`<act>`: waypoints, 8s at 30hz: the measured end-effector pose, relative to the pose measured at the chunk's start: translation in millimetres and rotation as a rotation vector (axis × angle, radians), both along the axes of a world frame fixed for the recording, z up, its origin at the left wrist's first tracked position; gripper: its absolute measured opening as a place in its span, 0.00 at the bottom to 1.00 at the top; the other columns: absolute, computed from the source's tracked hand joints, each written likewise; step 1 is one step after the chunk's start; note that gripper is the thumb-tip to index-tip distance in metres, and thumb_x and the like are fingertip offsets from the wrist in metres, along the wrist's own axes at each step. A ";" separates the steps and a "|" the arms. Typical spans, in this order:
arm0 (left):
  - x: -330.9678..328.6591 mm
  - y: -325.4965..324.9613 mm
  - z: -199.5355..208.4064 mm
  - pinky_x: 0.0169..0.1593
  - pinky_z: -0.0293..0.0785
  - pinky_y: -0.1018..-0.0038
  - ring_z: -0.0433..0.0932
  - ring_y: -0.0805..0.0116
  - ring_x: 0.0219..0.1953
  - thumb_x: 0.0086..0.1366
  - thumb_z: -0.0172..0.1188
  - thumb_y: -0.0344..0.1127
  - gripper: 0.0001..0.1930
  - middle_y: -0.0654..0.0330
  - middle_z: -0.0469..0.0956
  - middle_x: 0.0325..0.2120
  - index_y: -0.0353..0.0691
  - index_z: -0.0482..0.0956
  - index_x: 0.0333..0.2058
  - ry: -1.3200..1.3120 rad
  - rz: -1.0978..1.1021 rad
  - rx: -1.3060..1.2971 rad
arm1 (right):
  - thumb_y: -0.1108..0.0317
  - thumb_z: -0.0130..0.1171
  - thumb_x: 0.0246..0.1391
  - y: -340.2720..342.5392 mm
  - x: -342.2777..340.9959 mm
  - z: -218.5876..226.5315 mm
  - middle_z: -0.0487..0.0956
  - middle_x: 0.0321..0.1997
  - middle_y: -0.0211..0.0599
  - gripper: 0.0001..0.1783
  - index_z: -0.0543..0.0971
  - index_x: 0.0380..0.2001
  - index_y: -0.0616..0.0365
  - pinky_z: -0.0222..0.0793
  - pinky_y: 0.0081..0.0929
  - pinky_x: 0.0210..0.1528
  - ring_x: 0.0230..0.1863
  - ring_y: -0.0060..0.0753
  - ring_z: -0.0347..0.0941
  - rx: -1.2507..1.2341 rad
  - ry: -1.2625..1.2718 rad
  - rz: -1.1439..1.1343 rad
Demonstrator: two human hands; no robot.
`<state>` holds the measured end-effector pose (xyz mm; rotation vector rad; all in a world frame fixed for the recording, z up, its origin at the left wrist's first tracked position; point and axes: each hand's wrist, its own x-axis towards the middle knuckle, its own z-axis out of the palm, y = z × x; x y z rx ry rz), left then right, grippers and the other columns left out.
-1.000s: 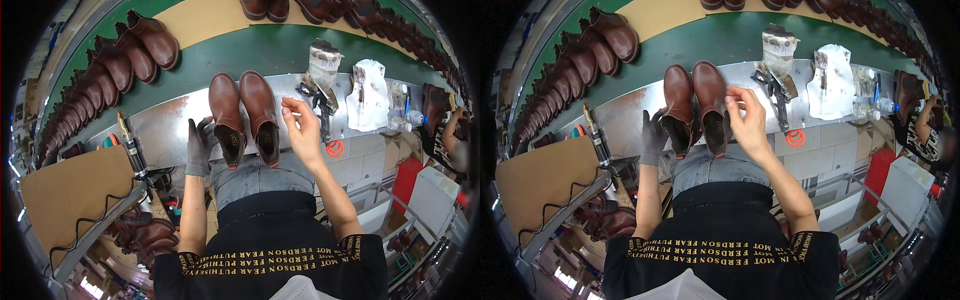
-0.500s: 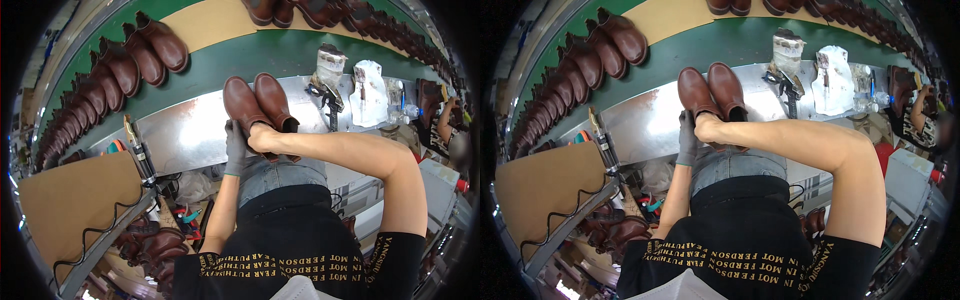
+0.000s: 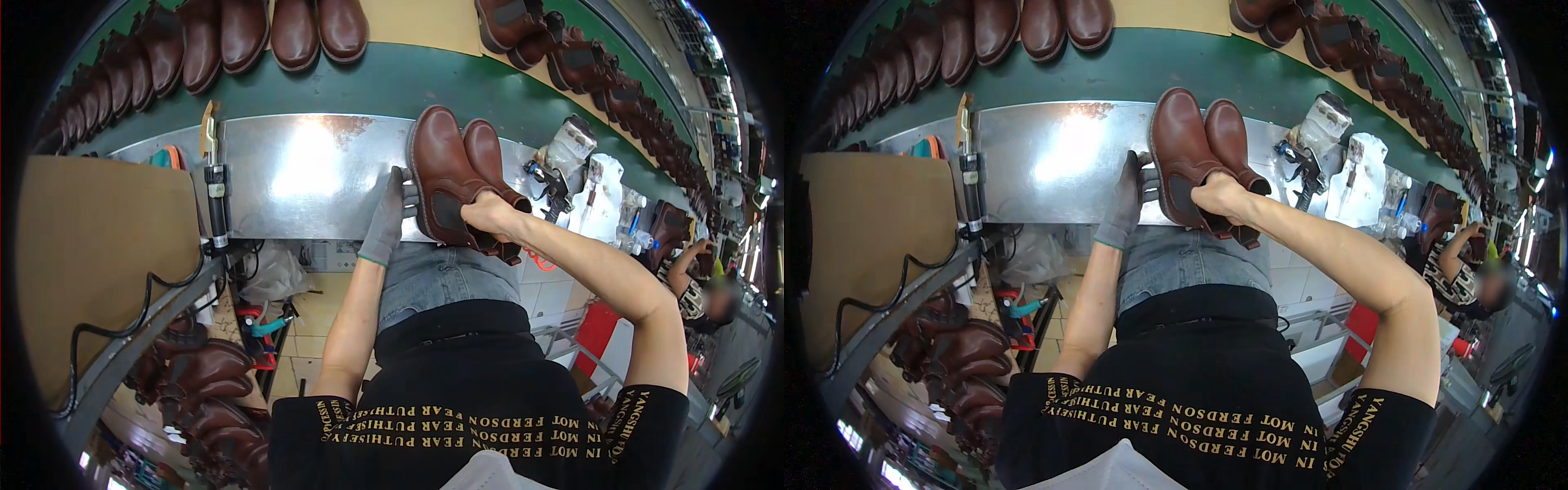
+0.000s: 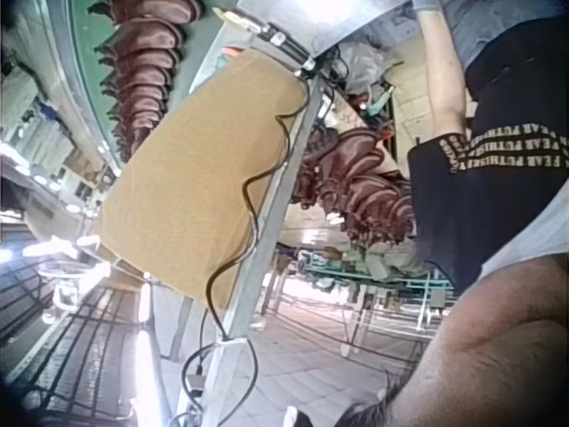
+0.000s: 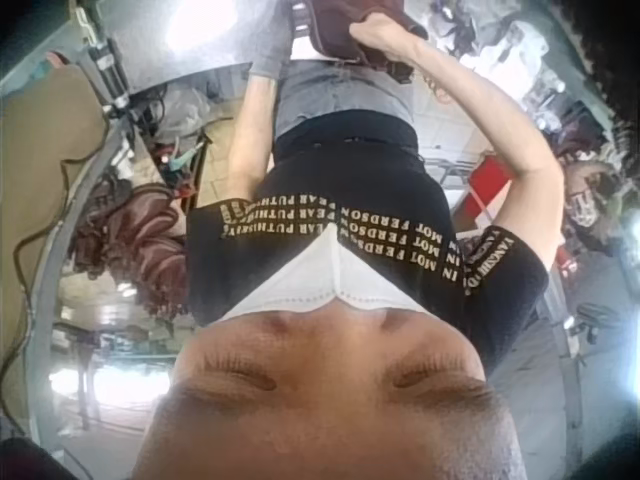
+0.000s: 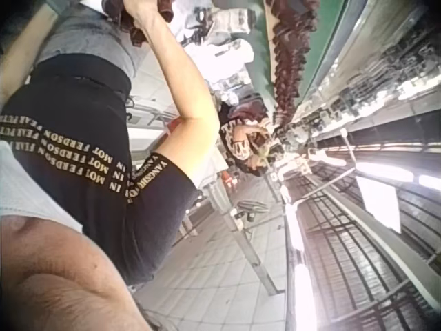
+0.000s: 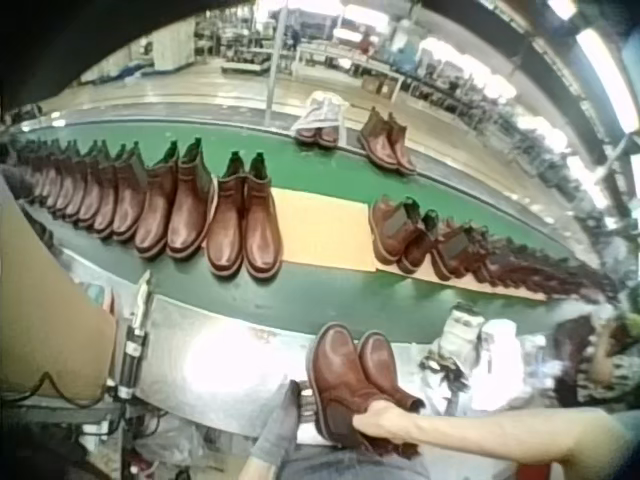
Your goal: Inspecting, cleaning with a cloth, and applying a finish using a spray gun to leather boots on a factory production line.
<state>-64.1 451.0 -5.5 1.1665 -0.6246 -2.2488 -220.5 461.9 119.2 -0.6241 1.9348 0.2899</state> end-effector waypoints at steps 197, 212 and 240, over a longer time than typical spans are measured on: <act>54.9 -149.1 57.8 0.57 0.65 0.70 0.69 0.59 0.54 0.53 0.66 0.39 0.37 0.47 0.68 0.53 0.27 0.62 0.57 -0.981 -0.409 -0.962 | 0.63 0.59 0.54 20.3 -126.4 -6.4 0.77 0.39 0.32 0.21 0.70 0.49 0.60 0.73 0.22 0.38 0.37 0.25 0.76 -0.915 -1.358 -0.783; -111.0 -7.0 130.8 0.53 0.71 0.71 0.72 0.67 0.50 0.47 0.68 0.22 0.36 0.56 0.72 0.49 0.33 0.64 0.57 0.155 -0.394 -0.167 | 0.50 0.49 0.61 93.6 -113.1 0.2 0.69 0.48 0.43 0.35 0.60 0.62 0.65 0.62 0.28 0.53 0.50 0.32 0.65 -1.167 -0.596 -0.410; -170.0 -40.9 105.6 0.47 0.74 0.72 0.74 0.61 0.44 0.44 0.74 0.31 0.44 0.49 0.71 0.45 0.27 0.57 0.56 -0.277 0.120 -0.451 | 0.62 0.57 0.52 201.0 -321.3 -107.1 0.64 0.59 0.55 0.31 0.63 0.55 0.68 0.63 0.46 0.54 0.56 0.57 0.62 -0.656 1.182 -0.277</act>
